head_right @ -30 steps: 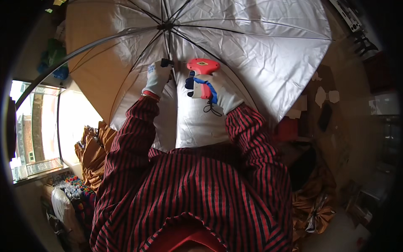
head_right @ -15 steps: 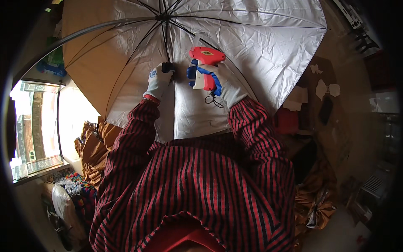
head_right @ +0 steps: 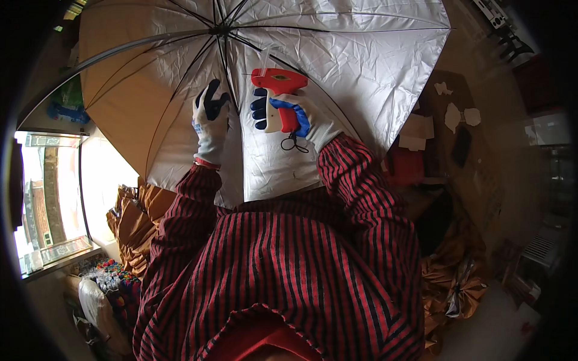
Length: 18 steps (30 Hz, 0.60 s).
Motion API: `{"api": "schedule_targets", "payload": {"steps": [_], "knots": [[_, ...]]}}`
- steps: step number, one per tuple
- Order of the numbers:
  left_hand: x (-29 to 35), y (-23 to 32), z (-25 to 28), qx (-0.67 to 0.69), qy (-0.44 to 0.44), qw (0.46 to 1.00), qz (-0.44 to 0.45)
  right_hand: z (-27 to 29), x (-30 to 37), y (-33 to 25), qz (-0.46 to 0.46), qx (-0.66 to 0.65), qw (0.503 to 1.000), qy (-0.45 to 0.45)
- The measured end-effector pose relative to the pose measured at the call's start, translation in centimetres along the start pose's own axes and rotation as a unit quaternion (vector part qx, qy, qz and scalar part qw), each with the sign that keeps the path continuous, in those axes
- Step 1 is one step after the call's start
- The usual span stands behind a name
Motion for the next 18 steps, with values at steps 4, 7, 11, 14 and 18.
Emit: {"api": "schedule_targets", "payload": {"steps": [4, 7, 11, 14, 18], "knots": [[-1.6, 7.2, 0.9, -0.051, 0.015, 0.987, -0.152, -1.8, -0.1, 0.2, -0.006, 0.048, 0.999, 0.006], [-1.8, 7.9, 0.8, -0.117, 0.007, 0.971, -0.208, -2.5, -0.3, 0.1, 0.036, 0.116, 0.991, 0.055], [-2.8, 5.4, 1.6, -0.162, 0.039, 0.953, -0.253, -2.8, -0.9, 1.0, -0.018, 0.105, 0.993, 0.044], [-5.0, 0.4, 6.5, -0.079, 0.195, 0.952, -0.223, -0.9, -1.1, 1.6, -0.039, -0.023, 0.998, 0.031], [-3.7, -4.5, 11.8, -0.126, 0.293, 0.945, 0.071, 3.9, -2.7, 2.9, -0.023, 0.042, 0.995, 0.088]]}}
Point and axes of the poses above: each hand's wrist, its own x-axis away from the middle knuckle, its own z-axis out of the back of the hand, y = z × x, the point moved 4 cm from there along -x, towards the middle knuckle, and after that the axes turned 6 degrees about -z, right-handed, at the moved point
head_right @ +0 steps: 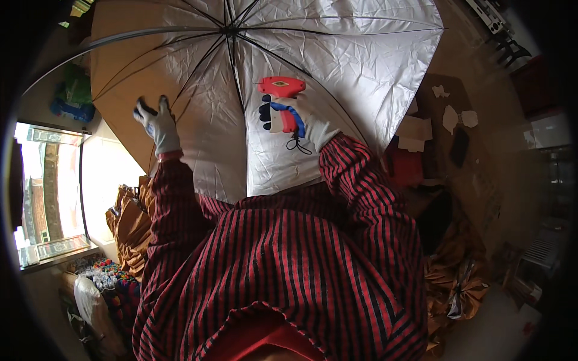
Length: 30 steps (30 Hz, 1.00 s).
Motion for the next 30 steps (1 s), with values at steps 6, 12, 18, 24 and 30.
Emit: {"api": "schedule_targets", "payload": {"steps": [6, 12, 18, 24, 30], "knots": [[5.7, -0.9, -0.8, -0.026, -0.201, 0.977, 0.063, 1.5, -4.5, 1.7, 0.040, -0.026, 0.997, 0.065], [8.9, 1.2, -6.5, -0.042, -0.320, 0.945, -0.050, -2.7, -5.5, 0.0, 0.257, 0.107, 0.932, 0.235], [9.5, 5.6, -11.3, -0.076, -0.384, 0.919, -0.047, -1.7, -5.5, -0.7, 0.262, 0.109, 0.924, 0.257], [9.4, 3.7, -12.0, -0.112, -0.413, 0.904, 0.022, -2.4, -5.4, -0.2, 0.196, 0.134, 0.945, 0.225], [10.9, 2.5, -13.3, -0.055, -0.419, 0.905, 0.056, -1.0, -4.2, 0.1, 0.169, 0.144, 0.952, 0.212]]}}
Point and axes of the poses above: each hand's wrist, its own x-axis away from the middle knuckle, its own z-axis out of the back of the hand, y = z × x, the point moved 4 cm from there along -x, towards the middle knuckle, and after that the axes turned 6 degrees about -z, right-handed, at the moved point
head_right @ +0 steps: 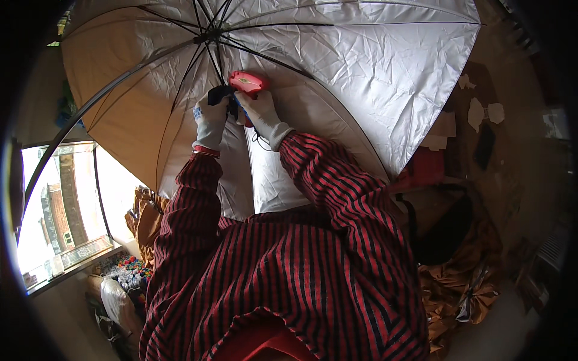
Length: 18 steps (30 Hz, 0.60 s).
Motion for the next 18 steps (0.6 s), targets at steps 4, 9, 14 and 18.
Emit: {"api": "schedule_targets", "payload": {"steps": [4, 9, 14, 18], "knots": [[0.1, -0.1, 0.0, -0.032, 0.011, 0.999, 0.016, 0.3, 0.3, 0.0, 0.011, 0.006, 1.000, -0.008], [0.1, 0.1, 0.3, -0.015, 0.031, 0.999, 0.009, 0.0, 1.1, -1.4, -0.027, -0.019, 0.999, -0.014], [0.0, 0.1, 0.7, -0.008, 0.021, 1.000, 0.015, -0.2, 0.8, -1.4, -0.032, -0.003, 0.999, -0.013], [0.1, 0.1, 0.7, -0.011, 0.034, 0.999, 0.005, -0.4, 1.0, -1.6, -0.040, -0.003, 0.999, -0.020]]}}
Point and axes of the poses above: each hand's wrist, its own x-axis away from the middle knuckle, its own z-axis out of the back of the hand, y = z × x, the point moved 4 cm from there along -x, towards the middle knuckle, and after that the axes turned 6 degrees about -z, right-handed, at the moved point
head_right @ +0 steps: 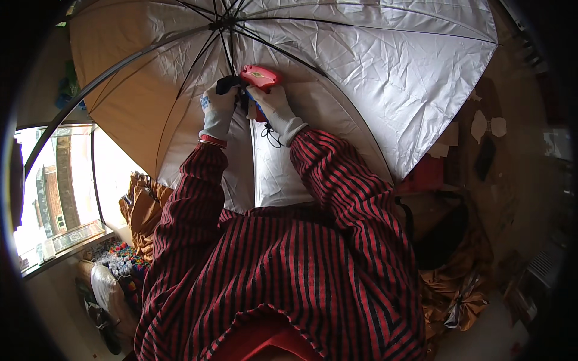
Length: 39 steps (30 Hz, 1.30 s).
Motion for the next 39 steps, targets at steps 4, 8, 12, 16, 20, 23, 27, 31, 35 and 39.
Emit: {"api": "schedule_targets", "payload": {"steps": [4, 8, 12, 16, 20, 23, 27, 31, 35, 39], "knots": [[0.1, -0.2, 0.2, 0.000, 0.013, 1.000, -0.013, 0.2, -2.2, 2.0, -0.017, -0.057, 0.998, -0.011], [-0.5, 0.4, 0.0, -0.004, -0.001, 1.000, -0.001, 1.3, -6.0, 5.4, -0.008, -0.216, 0.973, -0.085], [-0.1, -0.4, 0.7, 0.011, -0.004, 1.000, 0.003, 1.0, -3.1, 4.7, -0.204, -0.237, 0.929, -0.197], [-0.5, -0.3, 1.0, 0.036, 0.001, 0.999, -0.002, 0.9, -3.0, 4.3, -0.118, -0.257, 0.939, -0.196], [-0.2, 0.5, 0.5, 0.083, -0.016, 0.996, 0.012, 2.4, -5.3, 6.7, -0.058, -0.207, 0.951, -0.221], [-0.3, 0.8, -0.2, 0.134, -0.034, 0.990, 0.029, 2.9, -6.3, 6.1, -0.058, -0.160, 0.955, -0.241], [0.2, -1.1, 0.9, 0.193, -0.045, 0.978, 0.063, 0.2, -2.1, 1.7, -0.156, -0.261, 0.890, -0.338], [0.4, 0.2, 0.0, 0.208, -0.061, 0.975, 0.049, 0.7, -1.9, 0.6, -0.216, -0.262, 0.897, -0.282], [0.8, -0.2, 0.6, 0.221, -0.061, 0.972, 0.044, 0.1, -1.3, 0.4, -0.218, -0.202, 0.915, -0.273], [0.9, 2.0, 0.0, 0.212, -0.066, 0.974, 0.041, 2.1, -5.6, 2.6, 0.037, 0.050, 0.953, -0.296]]}}
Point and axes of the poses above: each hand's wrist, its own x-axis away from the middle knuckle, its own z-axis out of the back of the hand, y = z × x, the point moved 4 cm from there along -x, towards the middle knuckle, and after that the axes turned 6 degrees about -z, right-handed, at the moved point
